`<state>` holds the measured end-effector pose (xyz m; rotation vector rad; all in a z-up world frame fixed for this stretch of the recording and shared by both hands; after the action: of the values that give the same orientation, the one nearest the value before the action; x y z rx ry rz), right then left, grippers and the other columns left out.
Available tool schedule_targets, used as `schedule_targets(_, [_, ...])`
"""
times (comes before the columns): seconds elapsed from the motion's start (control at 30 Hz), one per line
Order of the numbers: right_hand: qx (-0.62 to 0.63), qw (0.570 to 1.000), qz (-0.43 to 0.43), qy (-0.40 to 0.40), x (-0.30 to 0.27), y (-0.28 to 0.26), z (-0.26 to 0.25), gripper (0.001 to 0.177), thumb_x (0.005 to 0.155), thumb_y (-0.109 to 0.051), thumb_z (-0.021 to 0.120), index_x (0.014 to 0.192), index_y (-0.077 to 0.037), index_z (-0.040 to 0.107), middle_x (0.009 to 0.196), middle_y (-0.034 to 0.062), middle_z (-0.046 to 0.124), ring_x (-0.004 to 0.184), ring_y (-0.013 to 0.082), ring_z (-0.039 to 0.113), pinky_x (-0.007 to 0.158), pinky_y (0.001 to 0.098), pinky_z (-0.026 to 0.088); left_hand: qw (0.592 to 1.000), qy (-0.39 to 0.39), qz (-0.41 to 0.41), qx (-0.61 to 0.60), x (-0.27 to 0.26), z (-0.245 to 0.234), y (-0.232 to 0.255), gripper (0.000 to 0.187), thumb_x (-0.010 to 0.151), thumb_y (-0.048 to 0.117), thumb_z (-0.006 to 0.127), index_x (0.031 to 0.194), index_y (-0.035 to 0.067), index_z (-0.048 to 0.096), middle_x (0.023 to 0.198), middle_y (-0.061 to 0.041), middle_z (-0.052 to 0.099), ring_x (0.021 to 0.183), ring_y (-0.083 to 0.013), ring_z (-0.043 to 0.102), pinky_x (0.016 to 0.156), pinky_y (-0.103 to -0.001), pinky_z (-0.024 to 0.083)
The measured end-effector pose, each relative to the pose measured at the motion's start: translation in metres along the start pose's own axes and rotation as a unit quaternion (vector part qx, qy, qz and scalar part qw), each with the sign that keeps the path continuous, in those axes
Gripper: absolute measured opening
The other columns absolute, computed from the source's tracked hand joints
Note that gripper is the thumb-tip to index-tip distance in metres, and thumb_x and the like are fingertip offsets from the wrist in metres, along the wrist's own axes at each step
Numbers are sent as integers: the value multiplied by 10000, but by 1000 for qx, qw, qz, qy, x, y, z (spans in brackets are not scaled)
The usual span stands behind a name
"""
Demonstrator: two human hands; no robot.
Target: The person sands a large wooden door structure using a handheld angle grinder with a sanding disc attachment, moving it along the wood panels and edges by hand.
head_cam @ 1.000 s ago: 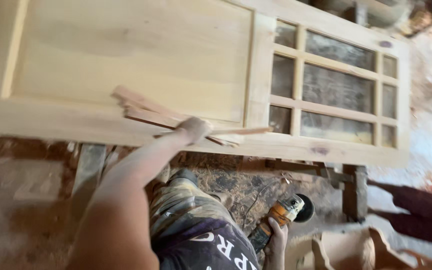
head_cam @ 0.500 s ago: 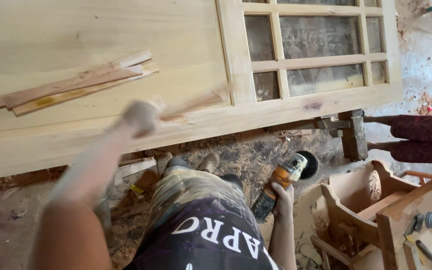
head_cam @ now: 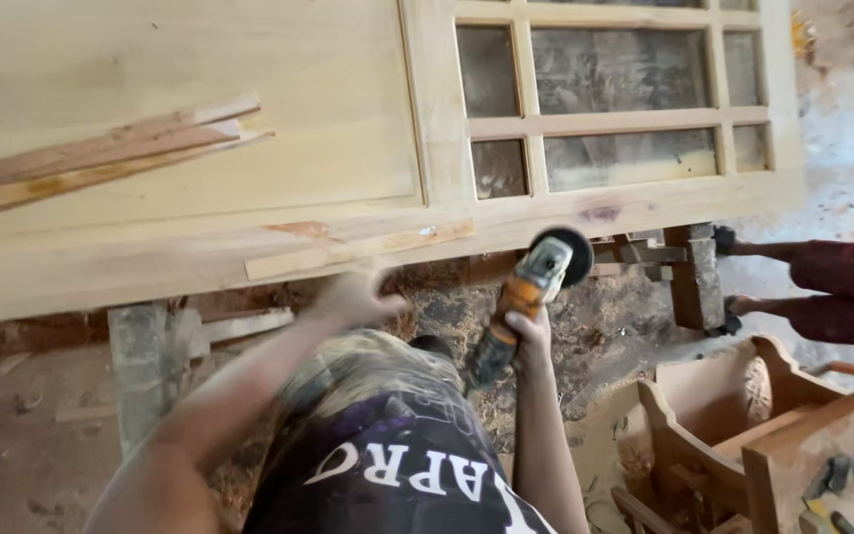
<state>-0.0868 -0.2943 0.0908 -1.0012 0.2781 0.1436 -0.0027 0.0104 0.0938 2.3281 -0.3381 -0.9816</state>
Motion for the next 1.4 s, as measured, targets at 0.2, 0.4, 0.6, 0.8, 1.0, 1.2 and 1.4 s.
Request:
schedule_targets(0.2, [199,975,-6,-102,44,-5,6,603,831,-210,806,1301,10,501,1017,130,660,910,219,680,826,354,592,899,-212,101,-369,27,77,117,492,825,377,758,1162,31,662,1086,-166,724,1013,-303,704,879,-388,593])
schedule_targets(0.4, [37,982,31,180,56,26,-11,355,906,-89,721,1190,50,560,1003,106,672,860,194,674,752,339,579,992,38,-109,-60,17,105,128,692,869,468,829,1279,20,497,1044,-178,683,881,-300,672,755,-444,566])
schedule_targets(0.6, [15,963,72,258,27,43,-50,335,929,-161,697,1155,49,566,970,120,663,777,204,678,712,358,593,926,-124,-42,-353,33,127,121,576,699,318,840,1157,82,583,965,-97,712,813,-204,700,750,-364,590])
schedule_targets(0.8, [112,955,41,270,-8,36,-62,454,1024,-379,512,1273,0,534,1061,127,672,884,231,717,773,378,635,953,-163,-10,-254,46,144,138,547,663,281,825,1115,39,631,938,-95,705,812,-202,697,773,-340,589])
schedule_targets(1.0, [7,891,73,448,-29,42,-64,608,1080,-515,384,1321,28,514,1110,122,681,922,224,724,824,371,626,967,-208,10,-146,44,154,141,657,679,327,824,1191,-5,581,912,-120,684,808,-235,695,783,-364,605])
schedule_targets(1.2, [106,951,38,289,-26,51,-49,416,1062,-325,575,1276,24,499,1064,138,643,850,242,710,775,418,629,909,-241,91,-328,28,148,101,494,710,268,786,1102,3,641,884,-94,681,815,-215,677,776,-351,576])
schedule_targets(1.4, [68,976,100,180,7,69,14,358,821,-37,662,1156,-10,538,922,143,661,761,229,678,714,381,619,849,-270,112,-441,2,108,50,519,782,289,747,1184,34,540,942,-87,659,813,-211,678,727,-330,623])
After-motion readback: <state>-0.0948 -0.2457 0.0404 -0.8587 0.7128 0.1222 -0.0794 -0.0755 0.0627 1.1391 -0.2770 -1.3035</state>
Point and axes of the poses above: each hand's wrist, its own x-axis towards the middle knuckle, its own z-axis out of the palm, y = z × x, the point moved 1 cm from there along x, towards the middle knuckle
